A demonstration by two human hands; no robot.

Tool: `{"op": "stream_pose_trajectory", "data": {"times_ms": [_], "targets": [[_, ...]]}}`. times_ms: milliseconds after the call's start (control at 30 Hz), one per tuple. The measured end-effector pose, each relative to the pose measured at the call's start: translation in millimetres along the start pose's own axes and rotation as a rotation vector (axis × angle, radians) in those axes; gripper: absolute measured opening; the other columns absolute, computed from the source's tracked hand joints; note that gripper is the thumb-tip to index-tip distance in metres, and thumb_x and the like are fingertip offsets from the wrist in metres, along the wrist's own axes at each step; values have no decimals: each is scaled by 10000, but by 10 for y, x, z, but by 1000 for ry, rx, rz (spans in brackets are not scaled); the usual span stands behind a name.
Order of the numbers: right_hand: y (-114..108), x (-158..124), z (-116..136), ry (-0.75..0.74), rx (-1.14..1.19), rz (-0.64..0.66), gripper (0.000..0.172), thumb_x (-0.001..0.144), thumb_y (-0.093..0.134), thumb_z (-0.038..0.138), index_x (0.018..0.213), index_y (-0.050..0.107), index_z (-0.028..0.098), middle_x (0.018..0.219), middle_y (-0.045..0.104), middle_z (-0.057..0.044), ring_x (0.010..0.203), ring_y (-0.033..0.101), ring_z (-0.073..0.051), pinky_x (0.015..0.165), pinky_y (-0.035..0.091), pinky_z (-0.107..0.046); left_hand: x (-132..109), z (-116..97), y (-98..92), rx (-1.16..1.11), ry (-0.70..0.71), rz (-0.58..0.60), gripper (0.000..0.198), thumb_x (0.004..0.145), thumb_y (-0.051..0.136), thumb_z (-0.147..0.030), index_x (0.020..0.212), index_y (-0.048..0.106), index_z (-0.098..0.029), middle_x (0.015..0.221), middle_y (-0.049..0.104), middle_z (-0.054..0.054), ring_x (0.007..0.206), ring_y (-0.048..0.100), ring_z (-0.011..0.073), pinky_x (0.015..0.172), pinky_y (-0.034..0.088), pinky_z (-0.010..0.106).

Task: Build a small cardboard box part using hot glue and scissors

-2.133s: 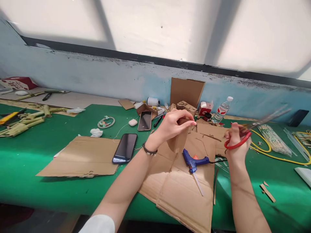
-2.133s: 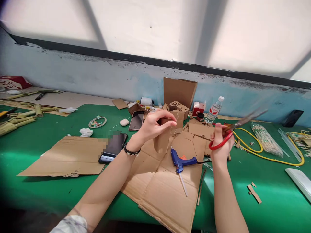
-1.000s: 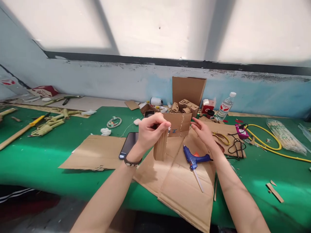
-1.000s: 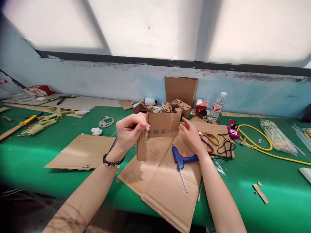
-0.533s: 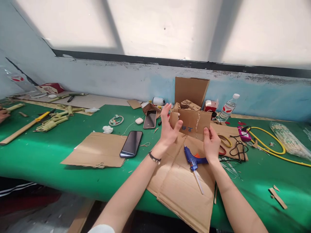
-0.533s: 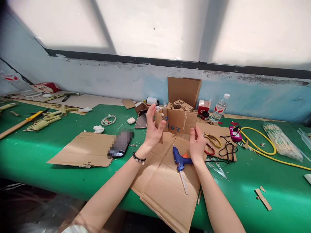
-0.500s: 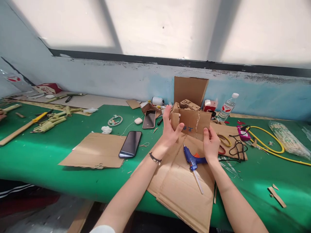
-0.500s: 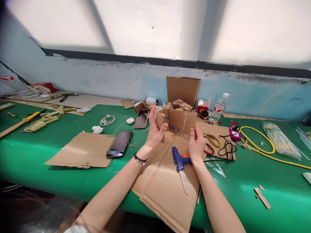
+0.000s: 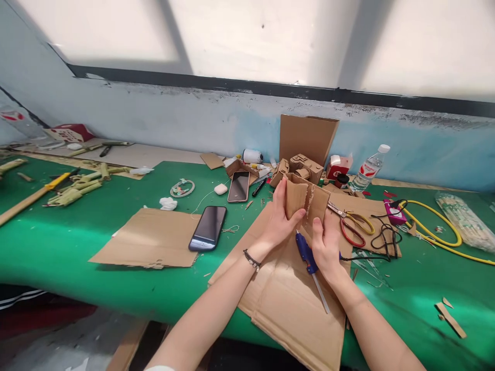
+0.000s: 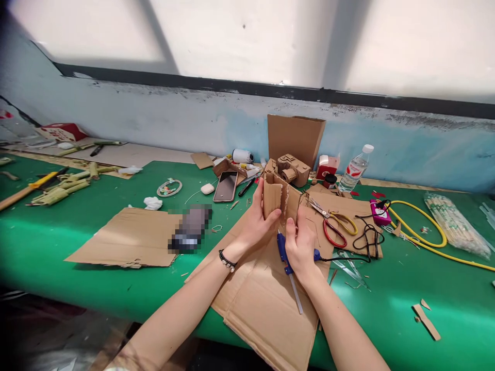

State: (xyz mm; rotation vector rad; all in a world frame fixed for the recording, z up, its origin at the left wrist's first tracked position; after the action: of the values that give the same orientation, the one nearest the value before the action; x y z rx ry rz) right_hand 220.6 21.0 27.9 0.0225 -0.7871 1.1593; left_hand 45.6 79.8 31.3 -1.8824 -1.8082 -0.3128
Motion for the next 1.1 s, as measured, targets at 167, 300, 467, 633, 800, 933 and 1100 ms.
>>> {"op": "stream_pose_trajectory", "data": {"times_ms": [167, 300, 467, 633, 800, 933, 1100], "targets": [[30, -38, -7, -2, -4, 12, 556, 1177, 461, 641, 1358, 729, 188, 993, 828, -134, 819, 753, -301, 792, 619, -443, -27, -30, 12, 62, 49, 51, 1034, 1052, 797, -491, 1866, 160, -447, 1994, 98, 53, 1867, 72, 346, 1520, 141, 605], [44, -41, -1, -18, -22, 12, 551, 1185, 452, 631, 1327, 749, 189, 837, 770, -87, 715, 707, -294, 718, 595, -425, 17, -96, -113, 21, 116, 5, 906, 1076, 760, -576, 1829, 268, -468, 1988, 99, 48, 1869, 66, 326, 1502, 234, 597], [133, -73, 90, -80, -22, 82, 533, 1196, 429, 571, 1442, 752, 225, 924, 818, -105, 771, 763, -290, 773, 638, -424, 52, -212, -342, 46, 179, -143, 560, 1103, 693, -640, 1566, 577, -346, 1918, 306, 123, 1837, 227, 338, 1485, 263, 584], [209, -78, 111, -82, -33, 186, 549, 1180, 454, 486, 1625, 670, 247, 1104, 876, -121, 915, 836, -314, 871, 682, -445, 81, -125, -347, 53, 129, -143, 379, 1090, 739, -564, 1330, 618, -297, 1890, 351, 148, 1775, 364, 340, 1409, 393, 580], [252, -74, 33, -70, -10, 193, 547, 1177, 465, 491, 1612, 689, 248, 1182, 884, -140, 1017, 862, -340, 903, 695, -464, 93, -69, -317, 47, 115, -99, 256, 1056, 756, -427, 1182, 594, -274, 1859, 413, 160, 1717, 456, 350, 1349, 463, 606], [231, -46, -50, -21, 6, 165, 522, 1169, 481, 545, 1542, 737, 284, 1236, 874, -144, 1124, 854, -379, 977, 692, -513, 111, -80, -317, 10, 114, -51, 252, 1002, 773, -377, 1053, 549, -271, 1858, 427, 160, 1738, 423, 357, 1307, 506, 603], [244, -29, -34, -39, -20, 184, 538, 1173, 476, 518, 1600, 700, 279, 1303, 872, -140, 1165, 856, -376, 973, 699, -497, 132, -80, -313, -57, 112, -29, 261, 970, 775, -332, 1001, 522, -273, 1843, 430, 162, 1718, 447, 367, 1270, 538, 607]]}}
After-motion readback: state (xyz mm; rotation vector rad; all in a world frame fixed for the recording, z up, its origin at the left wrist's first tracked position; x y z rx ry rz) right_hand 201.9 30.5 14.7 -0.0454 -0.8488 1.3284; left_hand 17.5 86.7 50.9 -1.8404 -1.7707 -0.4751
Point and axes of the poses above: each hand's wrist, its own x-axis towards the middle knuckle, its own y-axis out of the palm, z = x × y, the point moved 9 cm from there along x, towards the middle knuckle
